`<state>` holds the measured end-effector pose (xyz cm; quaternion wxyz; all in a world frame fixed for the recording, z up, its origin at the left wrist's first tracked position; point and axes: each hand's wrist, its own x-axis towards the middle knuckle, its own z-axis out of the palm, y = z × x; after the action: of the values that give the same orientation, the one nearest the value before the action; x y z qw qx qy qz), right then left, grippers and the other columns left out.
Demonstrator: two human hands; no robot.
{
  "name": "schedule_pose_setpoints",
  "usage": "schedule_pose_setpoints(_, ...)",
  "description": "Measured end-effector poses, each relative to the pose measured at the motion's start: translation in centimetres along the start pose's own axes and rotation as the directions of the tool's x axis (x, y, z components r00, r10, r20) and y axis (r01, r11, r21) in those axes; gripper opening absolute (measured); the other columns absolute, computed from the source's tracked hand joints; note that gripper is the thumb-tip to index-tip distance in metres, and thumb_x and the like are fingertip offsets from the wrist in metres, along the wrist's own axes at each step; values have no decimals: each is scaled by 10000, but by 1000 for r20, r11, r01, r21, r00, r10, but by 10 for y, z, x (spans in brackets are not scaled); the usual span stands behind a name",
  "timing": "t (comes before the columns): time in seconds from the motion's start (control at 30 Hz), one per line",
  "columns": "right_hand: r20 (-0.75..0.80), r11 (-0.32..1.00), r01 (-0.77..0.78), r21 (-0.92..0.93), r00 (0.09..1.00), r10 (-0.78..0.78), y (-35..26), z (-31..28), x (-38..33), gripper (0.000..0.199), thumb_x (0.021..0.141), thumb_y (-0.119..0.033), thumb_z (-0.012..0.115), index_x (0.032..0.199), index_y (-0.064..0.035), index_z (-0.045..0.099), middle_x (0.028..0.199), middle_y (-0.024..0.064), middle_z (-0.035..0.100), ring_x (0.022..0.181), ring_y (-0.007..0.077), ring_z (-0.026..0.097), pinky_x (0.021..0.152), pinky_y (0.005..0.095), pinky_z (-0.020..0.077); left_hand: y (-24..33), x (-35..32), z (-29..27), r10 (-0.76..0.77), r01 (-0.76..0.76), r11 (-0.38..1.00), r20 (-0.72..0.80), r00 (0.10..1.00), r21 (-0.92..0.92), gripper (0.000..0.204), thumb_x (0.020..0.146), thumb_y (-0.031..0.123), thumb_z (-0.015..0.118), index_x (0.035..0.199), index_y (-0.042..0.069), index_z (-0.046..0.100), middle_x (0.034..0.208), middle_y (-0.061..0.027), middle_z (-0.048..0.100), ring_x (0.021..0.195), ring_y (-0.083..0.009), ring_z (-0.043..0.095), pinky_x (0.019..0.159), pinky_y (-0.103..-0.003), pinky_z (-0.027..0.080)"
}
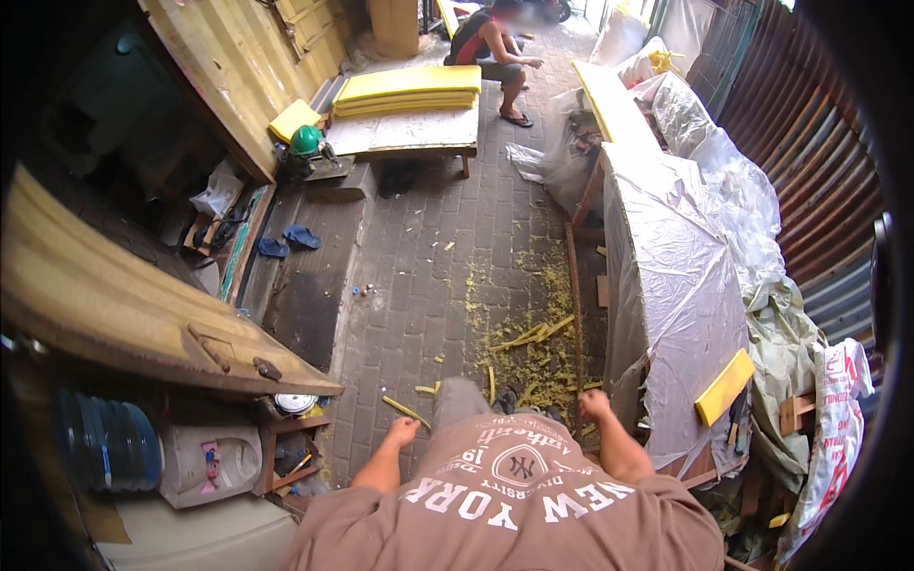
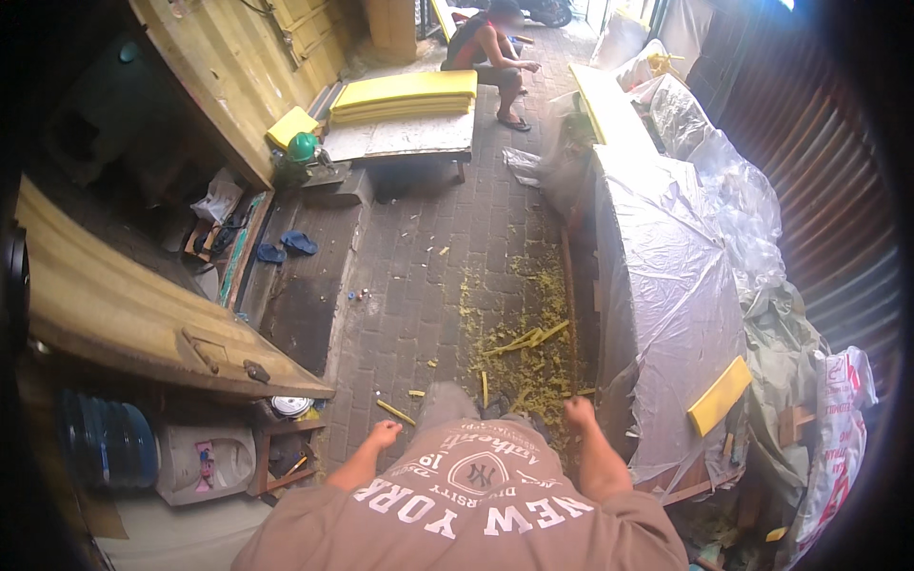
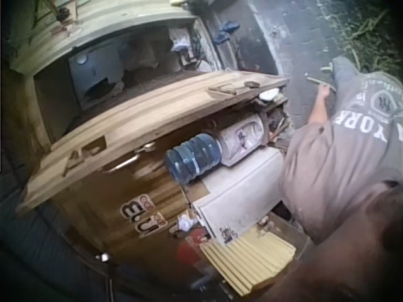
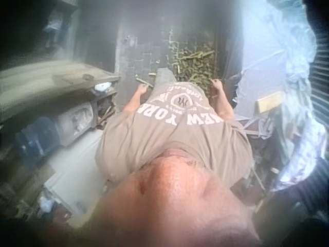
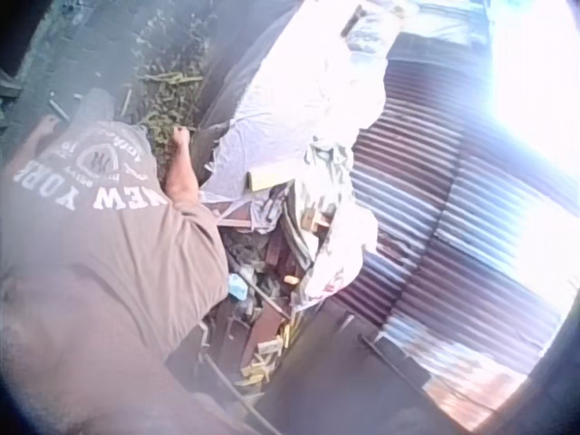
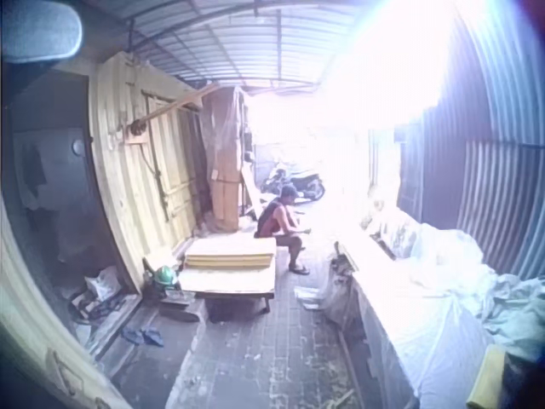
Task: The person picks up a wooden board and places it on a workbench. They attach a yellow foam strip to the board's edge, then use a knife to trim the excess foam. The person repeats this process with a second board, stacking the finished panels.
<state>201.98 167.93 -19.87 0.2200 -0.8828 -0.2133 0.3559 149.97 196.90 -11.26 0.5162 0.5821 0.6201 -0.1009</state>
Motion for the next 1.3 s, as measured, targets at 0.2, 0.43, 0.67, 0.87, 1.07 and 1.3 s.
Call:
schedule_pose_setpoints(0.2,34,981,86,174,995,-93,-262,-34,107,248,937,-207,651,1076,-2,674,849,62,684,674,140,633,606,319,525,43,88,-50,-18,-11,982,-155,988,-187,464,889,365,693,1172,-3,686,1153,-185,709,1085,-276,669,939,-387,508)
schedule_pose_setpoints(0.43,13,997,80,15,997,-80,-309,-52,232,271,908,-239,688,1052,-9,693,833,64,699,653,151,648,617,325,548,148,234,-100,-47,39,996,-83,995,-85,448,903,375,680,1127,-12,698,1074,-162,725,995,-232,679,868,-370,527)
schedule_pose_setpoints(0.67,111,930,-366,30,926,361,-324,-76,264,401,843,-388,694,1057,-52,743,970,152,747,827,267,731,762,391,572,325,329,-193,-16,14,998,-30,999,-63,346,928,301,671,1101,2,693,963,-90,707,785,-151,651,682,-317,532)
schedule_pose_setpoints(0.87,240,598,-483,639,864,442,-401,-89,338,245,917,-279,681,1051,-74,693,797,39,659,641,110,606,545,289,497,473,435,-261,146,-151,987,-89,985,-59,354,936,264,668,1169,-3,662,964,-87,704,761,-142,633,682,-315,526)
schedule_pose_setpoints(1.07,217,506,-407,761,894,393,-469,-149,460,252,954,-265,647,1102,-62,650,875,55,655,643,124,595,526,263,482,586,507,-248,124,-127,989,-47,991,-78,306,951,238,654,1150,7,665,965,-70,697,737,-141,631,674,-294,529)
schedule_pose_setpoints(1.3,121,469,-201,860,973,196,-558,-261,619,221,945,-248,665,1046,-54,632,829,43,624,605,117,577,488,265,465,633,600,-236,4,-5,1000,129,992,4,308,952,270,648,1119,13,674,922,-54,690,707,-149,640,607,-311,521)
